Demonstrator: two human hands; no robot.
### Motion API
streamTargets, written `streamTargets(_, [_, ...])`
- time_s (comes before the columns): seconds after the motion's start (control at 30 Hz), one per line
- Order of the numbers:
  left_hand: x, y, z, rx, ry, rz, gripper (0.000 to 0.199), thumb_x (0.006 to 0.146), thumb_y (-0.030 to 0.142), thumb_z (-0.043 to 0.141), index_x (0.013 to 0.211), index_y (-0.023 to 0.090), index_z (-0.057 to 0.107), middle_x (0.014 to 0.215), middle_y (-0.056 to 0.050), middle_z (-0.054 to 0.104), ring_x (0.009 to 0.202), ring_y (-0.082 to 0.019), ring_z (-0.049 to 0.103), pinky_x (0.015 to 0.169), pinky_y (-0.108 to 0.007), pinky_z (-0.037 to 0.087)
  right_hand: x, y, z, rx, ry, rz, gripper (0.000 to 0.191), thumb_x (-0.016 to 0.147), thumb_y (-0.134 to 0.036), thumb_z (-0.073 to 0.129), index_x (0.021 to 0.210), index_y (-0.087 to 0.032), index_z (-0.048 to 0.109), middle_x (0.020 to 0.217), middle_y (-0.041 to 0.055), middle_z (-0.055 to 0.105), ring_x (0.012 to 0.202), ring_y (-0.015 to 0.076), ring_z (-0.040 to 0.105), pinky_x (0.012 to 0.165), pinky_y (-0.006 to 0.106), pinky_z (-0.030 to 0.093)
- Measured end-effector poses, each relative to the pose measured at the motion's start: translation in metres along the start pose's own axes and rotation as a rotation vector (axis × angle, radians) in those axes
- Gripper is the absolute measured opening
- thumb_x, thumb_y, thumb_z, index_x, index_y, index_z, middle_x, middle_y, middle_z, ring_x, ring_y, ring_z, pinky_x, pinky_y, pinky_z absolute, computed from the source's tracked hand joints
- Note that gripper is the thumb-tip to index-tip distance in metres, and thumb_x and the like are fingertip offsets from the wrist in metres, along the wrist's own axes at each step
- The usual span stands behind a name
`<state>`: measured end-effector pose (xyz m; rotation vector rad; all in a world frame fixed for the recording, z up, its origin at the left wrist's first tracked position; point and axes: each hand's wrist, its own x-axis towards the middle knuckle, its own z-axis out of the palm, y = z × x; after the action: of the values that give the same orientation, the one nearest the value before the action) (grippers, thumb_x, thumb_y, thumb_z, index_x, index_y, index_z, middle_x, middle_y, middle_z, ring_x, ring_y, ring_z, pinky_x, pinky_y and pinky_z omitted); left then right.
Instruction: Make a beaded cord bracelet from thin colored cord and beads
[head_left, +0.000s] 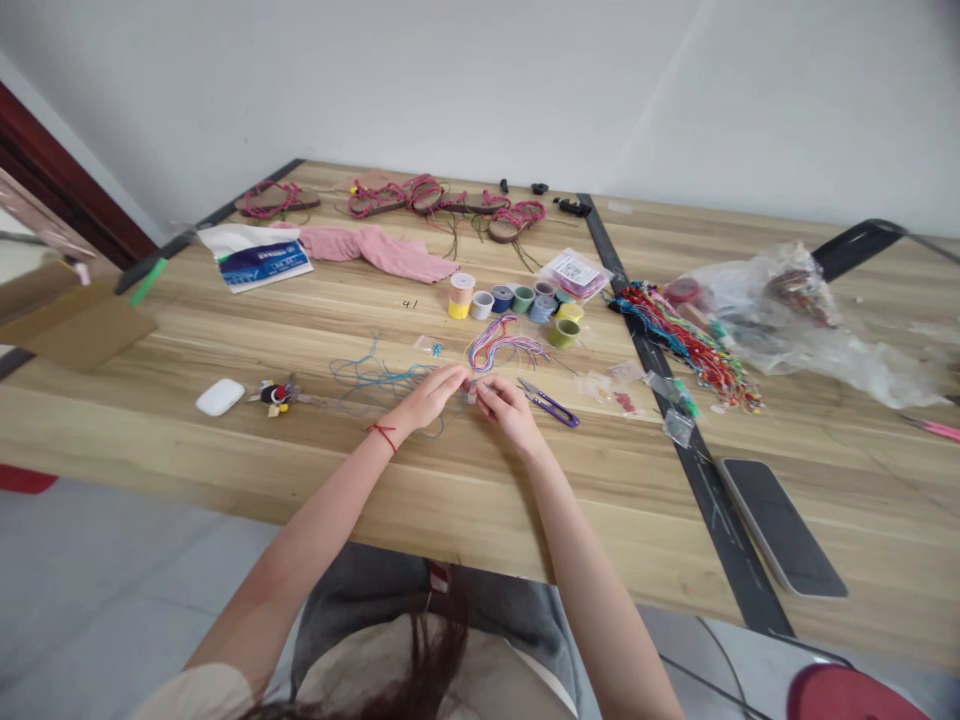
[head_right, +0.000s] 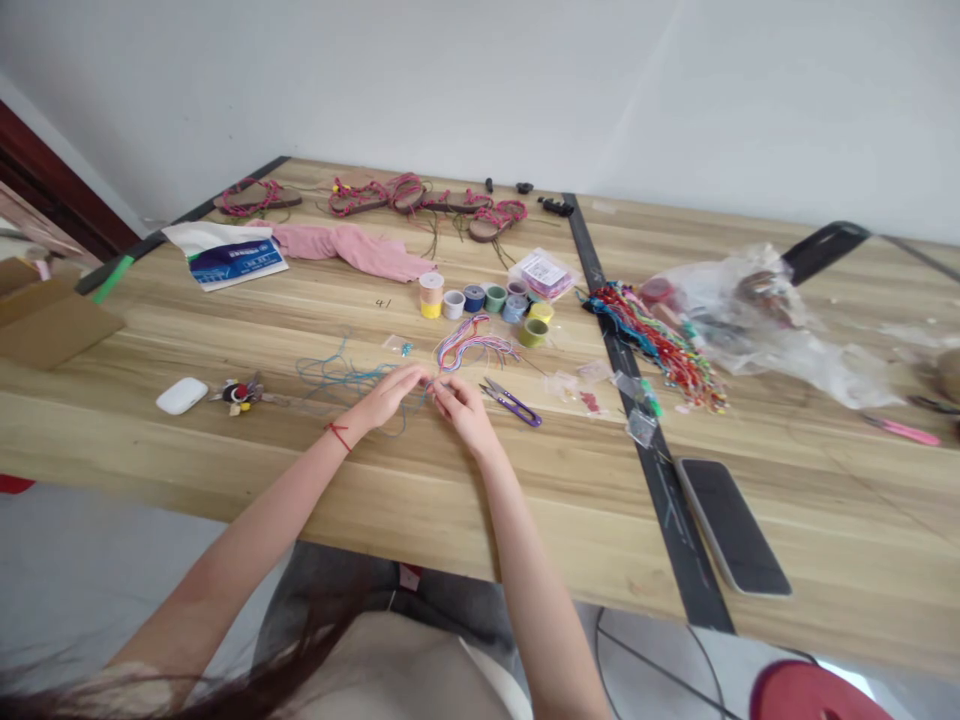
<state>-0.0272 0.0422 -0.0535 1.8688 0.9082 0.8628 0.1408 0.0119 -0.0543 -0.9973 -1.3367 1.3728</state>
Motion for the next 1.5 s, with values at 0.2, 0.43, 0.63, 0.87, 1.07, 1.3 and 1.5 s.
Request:
streamTargets(0.2, [0.002,-0.001,0.002,-0.137,0.006,-0.086,0.049,0.094,0.055,0.027,0.077,0.017,0.055,0.08,-0.003,0.057,0.08,-0.016,0.051,0.082,-0.031,0.042,-0.001,-0.002,0.001,0.008,-0.011,0.011,0.032,0.077,-0.051,0.063,0.077,-0.02,0.059,0.052,-0.0063,0.039,0.045,0.0089,0.03,0.046,0.025,0.022])
streamTargets(0.43, [0.003,0.01,-0.001,-0.179,-0.018,-0.139,0.035,0.086,0.047,0.048,0.065,0.018,0.046,0.067,0.001,0.044,0.068,-0.013,0.041,0.066,-0.026,0.036,-0.002,-0.004,0.002,-0.005,-0.01,0.004,0.03,0.078,-0.05,0.062,0.079,-0.02,0.06,0.054,-0.0055,0.041,0.047,0.0094,0.031,0.046,0.025,0.022])
streamTargets(0.63, [0.003,0.004,0.005,-0.339,0.071,-0.16,0.03,0.083,0.043,0.055,0.068,0.017,0.052,0.068,0.002,0.047,0.067,-0.012,0.043,0.065,-0.025,0.035,-0.001,-0.004,0.004,-0.039,-0.008,-0.005,0.031,0.078,-0.051,0.062,0.077,-0.019,0.059,0.056,-0.0053,0.044,0.047,0.0086,0.031,0.046,0.025,0.023])
streamTargets(0.87, [0.004,0.001,0.01,-0.566,0.139,-0.165,0.031,0.08,0.042,0.059,0.065,0.016,0.052,0.064,0.002,0.046,0.062,-0.01,0.041,0.061,-0.025,0.033,0.0,0.002,0.004,-0.049,-0.009,0.008,0.035,0.077,-0.054,0.063,0.077,-0.019,0.058,0.053,-0.0068,0.041,0.045,0.008,0.031,0.045,0.025,0.022])
streamTargets(1.07, [0.005,0.006,0.013,-0.708,0.093,-0.251,0.03,0.077,0.044,0.064,0.07,0.016,0.057,0.057,0.005,0.038,0.053,-0.008,0.032,0.052,-0.024,0.027,0.001,0.004,0.005,-0.052,0.004,-0.005,0.035,0.079,-0.055,0.06,0.076,-0.02,0.057,0.052,-0.0071,0.038,0.045,0.0082,0.031,0.046,0.025,0.023])
streamTargets(1.3, [0.005,0.008,0.014,-0.831,0.152,-0.369,0.028,0.071,0.038,0.071,0.067,0.015,0.054,0.064,0.003,0.05,0.056,-0.006,0.043,0.055,-0.021,0.036,0.005,0.014,0.006,-0.124,0.077,-0.052,0.031,0.081,-0.051,0.054,0.08,-0.02,0.057,0.058,-0.0045,0.043,0.053,0.0113,0.037,0.05,0.025,0.029])
streamTargets(1.5, [0.005,0.003,0.011,-0.602,0.126,-0.392,0.027,0.072,0.039,0.065,0.068,0.015,0.055,0.066,0.003,0.05,0.057,-0.007,0.042,0.055,-0.022,0.031,0.004,0.02,0.004,-0.435,0.135,-0.168,0.02,0.086,-0.033,0.048,0.081,-0.018,0.06,0.069,-0.0001,0.056,0.061,0.0135,0.046,0.061,0.026,0.036])
